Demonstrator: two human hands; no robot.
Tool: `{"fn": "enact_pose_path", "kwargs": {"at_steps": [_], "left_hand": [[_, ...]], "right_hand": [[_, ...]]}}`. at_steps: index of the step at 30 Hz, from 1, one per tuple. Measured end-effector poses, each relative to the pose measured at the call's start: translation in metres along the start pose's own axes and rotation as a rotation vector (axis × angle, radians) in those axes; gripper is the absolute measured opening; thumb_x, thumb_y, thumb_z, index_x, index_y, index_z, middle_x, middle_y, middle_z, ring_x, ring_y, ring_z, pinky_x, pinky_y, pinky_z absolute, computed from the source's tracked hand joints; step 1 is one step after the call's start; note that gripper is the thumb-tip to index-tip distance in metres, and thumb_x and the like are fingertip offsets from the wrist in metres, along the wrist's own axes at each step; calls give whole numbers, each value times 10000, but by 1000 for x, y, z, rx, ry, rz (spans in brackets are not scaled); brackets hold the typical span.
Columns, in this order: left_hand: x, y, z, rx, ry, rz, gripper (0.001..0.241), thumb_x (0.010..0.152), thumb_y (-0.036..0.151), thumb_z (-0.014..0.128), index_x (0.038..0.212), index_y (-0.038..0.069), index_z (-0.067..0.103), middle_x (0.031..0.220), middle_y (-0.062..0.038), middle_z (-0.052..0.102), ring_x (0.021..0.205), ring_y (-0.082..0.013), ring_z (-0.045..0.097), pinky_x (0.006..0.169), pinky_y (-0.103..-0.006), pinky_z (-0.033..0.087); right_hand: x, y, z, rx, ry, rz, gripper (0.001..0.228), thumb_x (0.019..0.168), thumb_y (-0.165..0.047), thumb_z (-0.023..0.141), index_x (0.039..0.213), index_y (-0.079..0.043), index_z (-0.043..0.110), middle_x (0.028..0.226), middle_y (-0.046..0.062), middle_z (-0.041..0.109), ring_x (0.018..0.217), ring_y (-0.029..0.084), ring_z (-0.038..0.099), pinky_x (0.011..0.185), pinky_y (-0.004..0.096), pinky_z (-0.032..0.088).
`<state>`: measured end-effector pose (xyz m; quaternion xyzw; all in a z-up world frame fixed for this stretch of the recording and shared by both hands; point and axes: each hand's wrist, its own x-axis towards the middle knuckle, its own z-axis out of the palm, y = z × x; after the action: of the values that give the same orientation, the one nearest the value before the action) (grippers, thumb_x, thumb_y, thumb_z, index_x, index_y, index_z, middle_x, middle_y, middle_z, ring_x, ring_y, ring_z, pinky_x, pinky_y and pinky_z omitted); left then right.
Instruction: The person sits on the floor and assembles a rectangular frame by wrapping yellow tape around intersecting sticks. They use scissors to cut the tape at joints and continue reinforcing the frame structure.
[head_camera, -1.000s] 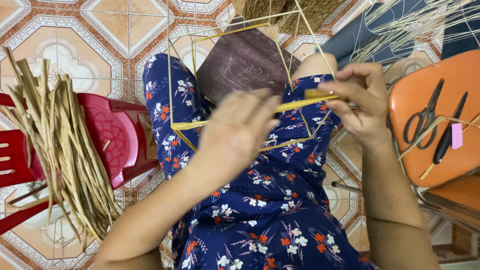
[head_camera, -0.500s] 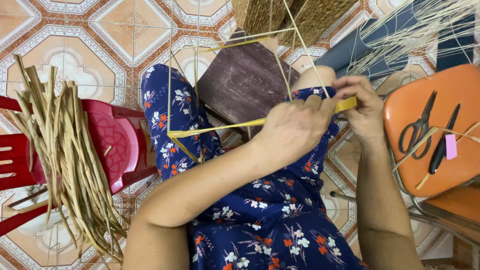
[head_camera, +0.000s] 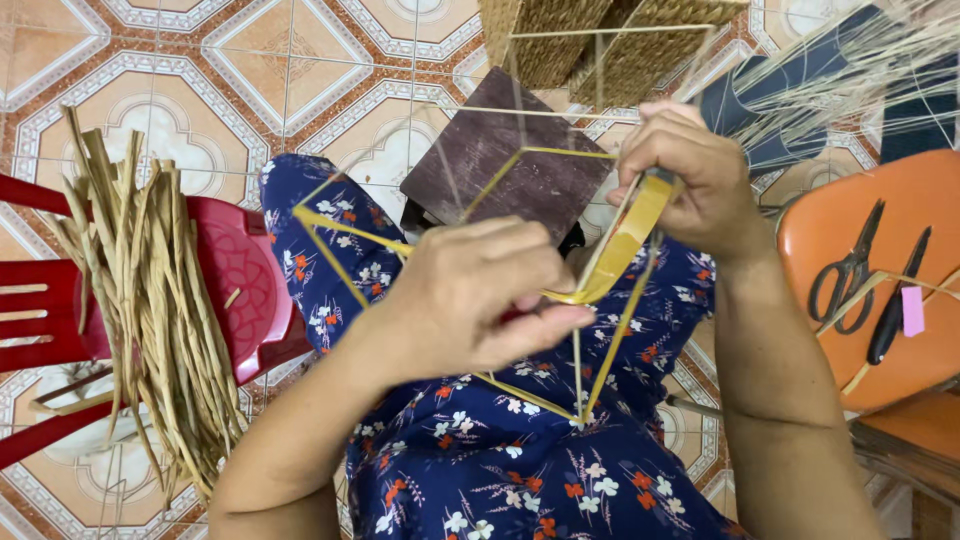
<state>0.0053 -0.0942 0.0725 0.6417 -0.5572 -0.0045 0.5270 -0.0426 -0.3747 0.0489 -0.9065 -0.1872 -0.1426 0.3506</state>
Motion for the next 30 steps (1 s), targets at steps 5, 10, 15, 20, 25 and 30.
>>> {"fn": "enact_pose_path", "kwargs": {"at_steps": [5,10,15,20,25,30], "left_hand": [[-9,-18,-21,-384,-216,-296,135,939,160,785,1031,63,765,838,22,629,681,-56,548,579,-241,434],[-15,-33,-17,-712,-224,-536,183,938,133,794,1089,44,744,867,36,662,781,-30,573,698,-209,483],[-21,-47,-20,-858,-293,-493,180,989,131,739,1139,34,719,982,42,687,924,-29,642,836,-205,533],[-16,-60,-24,-1011,-479,-556,193,1008,182,700,1122,28,690,928,48,669,831,-26,593,748,-197,501],[-13,-67,-23,-1091,-572,-565,194,1015,210,708,1063,27,665,859,53,631,767,-21,558,676,-195,460],[-10,-60,-24,-1067,-569,-563,189,1018,215,701,1048,34,656,838,60,616,752,-18,541,664,-192,450]], "right_hand": [[-11,4,16,18,150,12,243,908,-112,883,892,-87,641,828,17,657,806,160,637,852,280,438],[-11,6,23,-23,187,-30,232,911,-100,883,884,-88,653,804,18,658,801,156,634,850,278,422],[-10,7,26,-24,201,-61,229,874,-141,901,865,-100,676,826,4,649,783,146,626,836,280,419],[-9,4,29,-52,191,-57,223,874,-131,901,854,-104,681,828,5,660,783,143,630,832,284,411],[-9,2,30,-61,185,-57,246,862,-123,909,845,-99,665,828,9,661,791,149,638,834,285,413],[-12,6,31,-48,183,-67,247,876,-117,903,837,-99,659,819,5,661,789,149,643,831,285,416]]}}
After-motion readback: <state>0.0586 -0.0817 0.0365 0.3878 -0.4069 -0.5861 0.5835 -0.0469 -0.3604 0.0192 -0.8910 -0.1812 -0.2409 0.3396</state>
